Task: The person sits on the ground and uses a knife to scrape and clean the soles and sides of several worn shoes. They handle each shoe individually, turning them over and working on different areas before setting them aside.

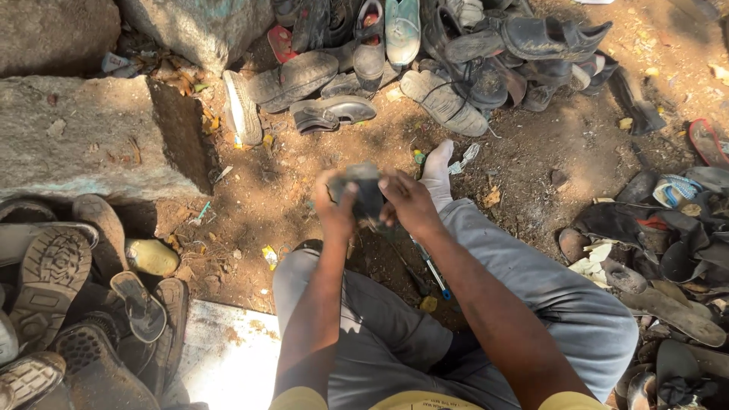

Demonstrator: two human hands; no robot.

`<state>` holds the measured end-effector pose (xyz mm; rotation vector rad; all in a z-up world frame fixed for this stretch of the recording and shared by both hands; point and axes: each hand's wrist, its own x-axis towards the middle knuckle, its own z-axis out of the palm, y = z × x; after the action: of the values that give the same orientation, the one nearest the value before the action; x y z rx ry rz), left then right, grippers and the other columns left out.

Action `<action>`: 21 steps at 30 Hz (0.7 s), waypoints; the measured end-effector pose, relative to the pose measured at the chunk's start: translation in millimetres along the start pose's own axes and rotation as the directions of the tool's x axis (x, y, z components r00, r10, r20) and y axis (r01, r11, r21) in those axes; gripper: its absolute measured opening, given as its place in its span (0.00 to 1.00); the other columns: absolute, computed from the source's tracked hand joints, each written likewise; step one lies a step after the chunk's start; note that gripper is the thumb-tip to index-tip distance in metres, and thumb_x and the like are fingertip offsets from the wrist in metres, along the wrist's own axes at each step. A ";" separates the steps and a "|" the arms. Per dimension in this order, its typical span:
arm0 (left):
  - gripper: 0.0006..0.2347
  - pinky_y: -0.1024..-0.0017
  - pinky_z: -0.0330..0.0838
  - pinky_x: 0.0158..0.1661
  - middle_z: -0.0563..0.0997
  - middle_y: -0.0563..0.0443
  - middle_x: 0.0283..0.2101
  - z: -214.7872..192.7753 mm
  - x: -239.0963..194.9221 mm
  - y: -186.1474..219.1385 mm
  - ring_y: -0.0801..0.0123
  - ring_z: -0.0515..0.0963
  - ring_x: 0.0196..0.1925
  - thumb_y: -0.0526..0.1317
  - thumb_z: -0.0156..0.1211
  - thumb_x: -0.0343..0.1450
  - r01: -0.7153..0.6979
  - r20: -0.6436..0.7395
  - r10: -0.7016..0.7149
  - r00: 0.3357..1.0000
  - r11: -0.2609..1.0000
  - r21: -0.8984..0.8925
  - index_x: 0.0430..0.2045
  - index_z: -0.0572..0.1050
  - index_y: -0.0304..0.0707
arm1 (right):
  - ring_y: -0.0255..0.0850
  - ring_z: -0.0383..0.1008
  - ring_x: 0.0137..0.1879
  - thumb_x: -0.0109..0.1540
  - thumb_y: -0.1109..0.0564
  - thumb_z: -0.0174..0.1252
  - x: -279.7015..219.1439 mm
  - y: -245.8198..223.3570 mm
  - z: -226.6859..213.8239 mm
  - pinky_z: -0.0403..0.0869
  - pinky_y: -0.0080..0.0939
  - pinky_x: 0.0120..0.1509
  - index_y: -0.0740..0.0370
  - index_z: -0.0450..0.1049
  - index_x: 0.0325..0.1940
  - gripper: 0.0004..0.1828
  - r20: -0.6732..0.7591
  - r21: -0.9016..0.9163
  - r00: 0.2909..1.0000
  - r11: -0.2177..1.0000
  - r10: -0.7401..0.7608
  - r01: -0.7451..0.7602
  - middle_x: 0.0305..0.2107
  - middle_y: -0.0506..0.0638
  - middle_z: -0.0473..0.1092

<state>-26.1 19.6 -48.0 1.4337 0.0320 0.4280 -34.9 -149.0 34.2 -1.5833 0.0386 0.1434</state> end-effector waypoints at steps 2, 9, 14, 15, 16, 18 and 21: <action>0.18 0.63 0.72 0.55 0.78 0.40 0.50 -10.5 27.8 -18.5 0.61 0.77 0.51 0.41 0.64 0.73 0.064 -0.163 -0.092 0.982 0.984 -0.167 0.53 0.71 0.28 | 0.53 0.77 0.40 0.70 0.47 0.58 -14.5 35.3 -3.6 0.78 0.46 0.38 0.66 0.71 0.58 0.21 0.052 -0.567 0.810 0.650 -0.585 0.506 0.38 0.60 0.72; 0.20 0.61 0.77 0.50 0.78 0.36 0.48 -31.5 61.0 -31.9 0.55 0.82 0.47 0.35 0.56 0.71 0.291 0.014 -0.388 0.922 0.668 -0.685 0.57 0.65 0.25 | 0.63 0.75 0.55 0.57 0.47 0.62 -125.0 173.4 -20.7 0.75 0.61 0.53 0.57 0.72 0.54 0.23 -0.012 -0.965 0.993 0.258 0.119 -0.043 0.51 0.62 0.69; 0.19 0.59 0.79 0.49 0.78 0.36 0.47 -32.1 60.3 -26.5 0.53 0.82 0.46 0.35 0.54 0.71 0.323 0.066 -0.402 0.913 0.618 -0.716 0.55 0.65 0.25 | 0.62 0.77 0.53 0.65 0.55 0.52 -124.0 196.8 -46.9 0.77 0.61 0.54 0.61 0.67 0.60 0.20 -0.137 -0.941 0.934 0.250 0.329 -0.226 0.53 0.64 0.69; 0.18 0.59 0.79 0.48 0.78 0.36 0.46 -32.6 63.5 -29.3 0.53 0.82 0.45 0.36 0.54 0.71 0.317 0.057 -0.403 0.913 0.617 -0.720 0.54 0.66 0.25 | 0.61 0.76 0.54 0.65 0.55 0.52 -120.1 192.5 -52.9 0.76 0.61 0.56 0.60 0.68 0.59 0.18 -0.140 -0.949 0.915 0.211 0.380 -0.232 0.52 0.64 0.70; 0.17 0.59 0.78 0.47 0.78 0.37 0.45 -34.5 63.6 -33.8 0.53 0.82 0.45 0.36 0.55 0.72 0.315 0.045 -0.412 0.910 0.617 -0.721 0.53 0.66 0.25 | 0.61 0.76 0.55 0.66 0.54 0.52 -120.1 186.6 -53.5 0.75 0.61 0.58 0.58 0.70 0.57 0.16 -0.141 -0.957 0.889 0.170 0.436 -0.236 0.51 0.64 0.71; 0.15 0.60 0.78 0.45 0.78 0.39 0.43 -36.9 63.4 -44.8 0.54 0.81 0.43 0.37 0.55 0.73 0.300 0.010 -0.418 0.908 0.634 -0.713 0.51 0.67 0.26 | 0.64 0.75 0.53 0.65 0.51 0.54 -122.1 161.8 -56.1 0.74 0.63 0.55 0.61 0.69 0.55 0.17 -0.198 -0.908 0.919 0.290 0.342 -0.304 0.52 0.64 0.69; 0.12 0.64 0.77 0.43 0.78 0.42 0.40 -34.1 66.7 -61.0 0.59 0.80 0.40 0.37 0.57 0.75 0.261 -0.071 -0.398 0.915 0.715 -0.648 0.48 0.70 0.26 | 0.64 0.75 0.49 0.65 0.49 0.56 -126.0 102.9 -57.1 0.73 0.62 0.51 0.62 0.71 0.53 0.18 -0.154 -0.824 0.970 0.518 0.188 -0.231 0.46 0.65 0.71</action>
<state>42.4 67.8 -96.2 0.6850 0.2895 0.2459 -167.7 -216.1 -52.7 -2.5735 0.2320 0.3576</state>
